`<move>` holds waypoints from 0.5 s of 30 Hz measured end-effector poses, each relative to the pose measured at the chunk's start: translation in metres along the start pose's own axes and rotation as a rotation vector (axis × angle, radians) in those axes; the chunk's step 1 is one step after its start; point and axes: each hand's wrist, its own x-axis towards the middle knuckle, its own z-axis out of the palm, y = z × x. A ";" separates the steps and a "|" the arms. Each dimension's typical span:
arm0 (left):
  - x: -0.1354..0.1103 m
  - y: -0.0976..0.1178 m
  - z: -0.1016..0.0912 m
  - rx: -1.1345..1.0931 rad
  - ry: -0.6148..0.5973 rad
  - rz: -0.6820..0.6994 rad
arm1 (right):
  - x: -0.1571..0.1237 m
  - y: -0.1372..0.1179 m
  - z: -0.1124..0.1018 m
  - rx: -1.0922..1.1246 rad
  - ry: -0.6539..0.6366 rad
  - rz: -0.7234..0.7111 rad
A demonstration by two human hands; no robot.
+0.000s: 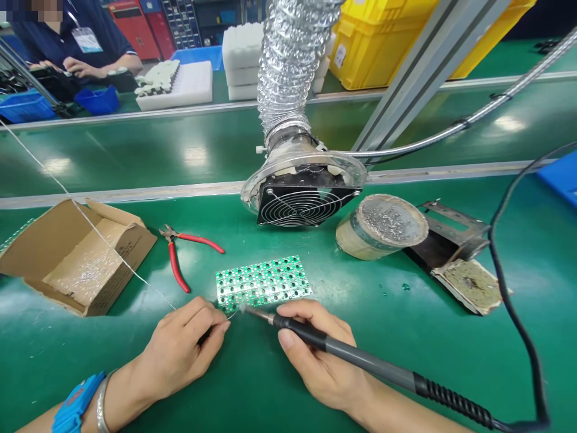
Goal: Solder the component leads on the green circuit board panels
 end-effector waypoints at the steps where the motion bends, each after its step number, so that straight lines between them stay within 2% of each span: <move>1: 0.000 0.000 -0.001 -0.014 0.002 -0.007 | -0.001 0.000 0.000 0.015 0.007 0.003; 15: 0.000 0.001 -0.002 -0.038 -0.018 -0.002 | 0.004 -0.003 0.003 -0.034 -0.076 0.020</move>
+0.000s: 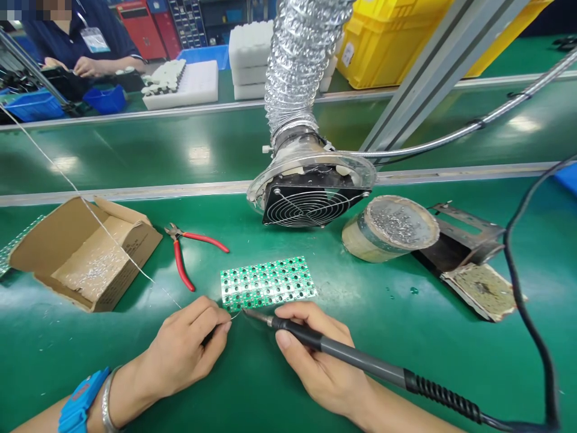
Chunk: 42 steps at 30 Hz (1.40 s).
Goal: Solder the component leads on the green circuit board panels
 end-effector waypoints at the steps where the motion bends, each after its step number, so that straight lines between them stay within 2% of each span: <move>1: 0.000 0.000 0.000 0.004 -0.008 0.001 | 0.000 0.000 0.000 0.002 -0.003 0.003; 6: 0.001 0.000 0.001 0.008 -0.031 0.000 | -0.003 0.002 -0.002 0.011 -0.012 0.012; 14: -0.005 -0.002 -0.006 0.022 0.000 -0.034 | -0.010 0.000 0.011 0.190 0.103 0.094; 19: -0.009 -0.004 -0.008 0.077 0.031 -0.021 | -0.006 0.000 0.018 0.091 0.105 0.040; 35: -0.006 -0.007 0.001 0.109 -0.027 -0.010 | -0.009 0.000 0.018 0.090 0.076 0.090; 38: -0.006 -0.008 -0.003 0.050 -0.027 -0.036 | -0.011 0.003 0.018 0.112 0.113 0.090; 42: -0.006 -0.010 -0.010 -0.058 -0.068 -0.170 | -0.010 0.008 0.018 0.168 0.271 0.113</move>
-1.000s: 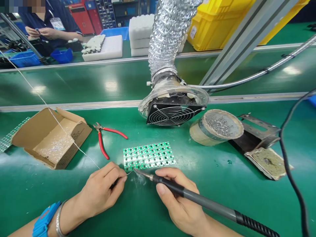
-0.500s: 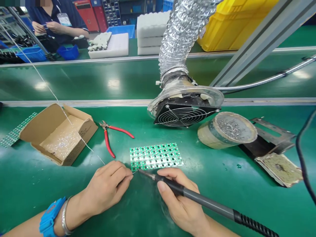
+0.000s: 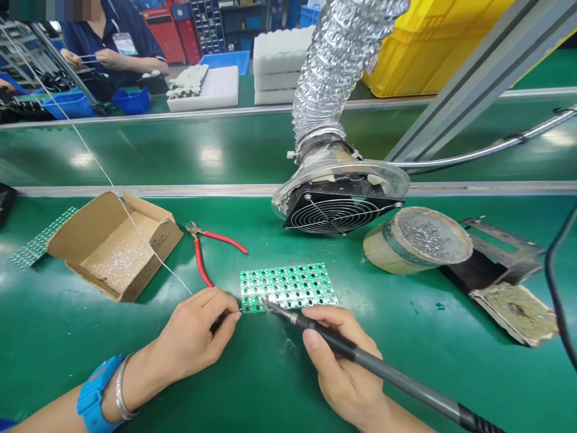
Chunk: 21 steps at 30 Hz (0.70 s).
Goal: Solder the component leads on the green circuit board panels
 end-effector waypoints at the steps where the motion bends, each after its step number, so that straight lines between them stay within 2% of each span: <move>1: 0.001 0.000 -0.001 -0.015 -0.019 -0.024 | 0.001 0.001 0.000 0.028 0.036 0.018; 4: 0.005 -0.001 0.001 -0.066 -0.062 -0.042 | 0.004 0.005 -0.003 0.110 0.067 0.075; 8: 0.013 -0.002 0.007 -0.091 -0.030 -0.005 | 0.004 0.006 -0.004 0.142 0.073 0.087; 12: 0.015 -0.005 0.008 -0.062 -0.015 0.039 | 0.003 0.004 -0.003 0.087 0.074 0.067; 16: 0.010 -0.006 0.005 -0.042 0.019 0.028 | 0.003 0.002 -0.001 0.002 0.017 0.020; 21: 0.009 -0.003 0.005 -0.058 -0.009 0.064 | 0.006 0.000 0.002 -0.044 -0.042 -0.010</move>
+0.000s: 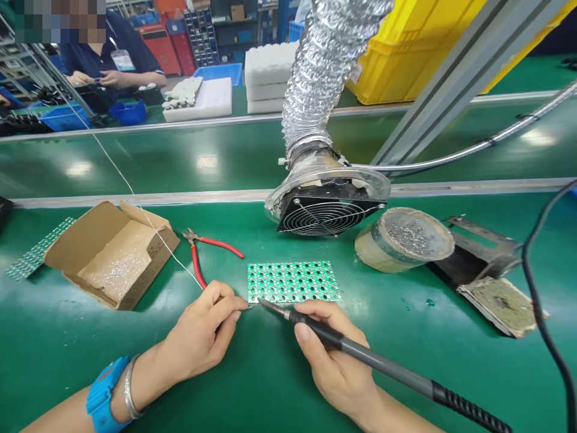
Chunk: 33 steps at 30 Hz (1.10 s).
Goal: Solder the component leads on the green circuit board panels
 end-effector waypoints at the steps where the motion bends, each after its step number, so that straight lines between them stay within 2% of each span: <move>1: 0.000 0.000 0.000 0.032 0.005 0.029 | 0.001 0.000 0.000 -0.009 -0.004 -0.006; 7: -0.002 0.000 0.000 0.237 0.146 0.143 | 0.006 -0.006 0.001 -0.057 -0.048 -0.054; 17: -0.003 -0.004 0.000 0.234 0.144 0.162 | 0.013 -0.014 0.001 -0.123 -0.087 -0.073; 27: 0.001 -0.004 0.002 0.232 0.141 0.169 | 0.011 -0.011 0.001 -0.122 -0.085 -0.091; 33: -0.002 -0.004 -0.002 0.246 0.148 0.152 | 0.012 -0.010 0.002 -0.176 -0.153 -0.099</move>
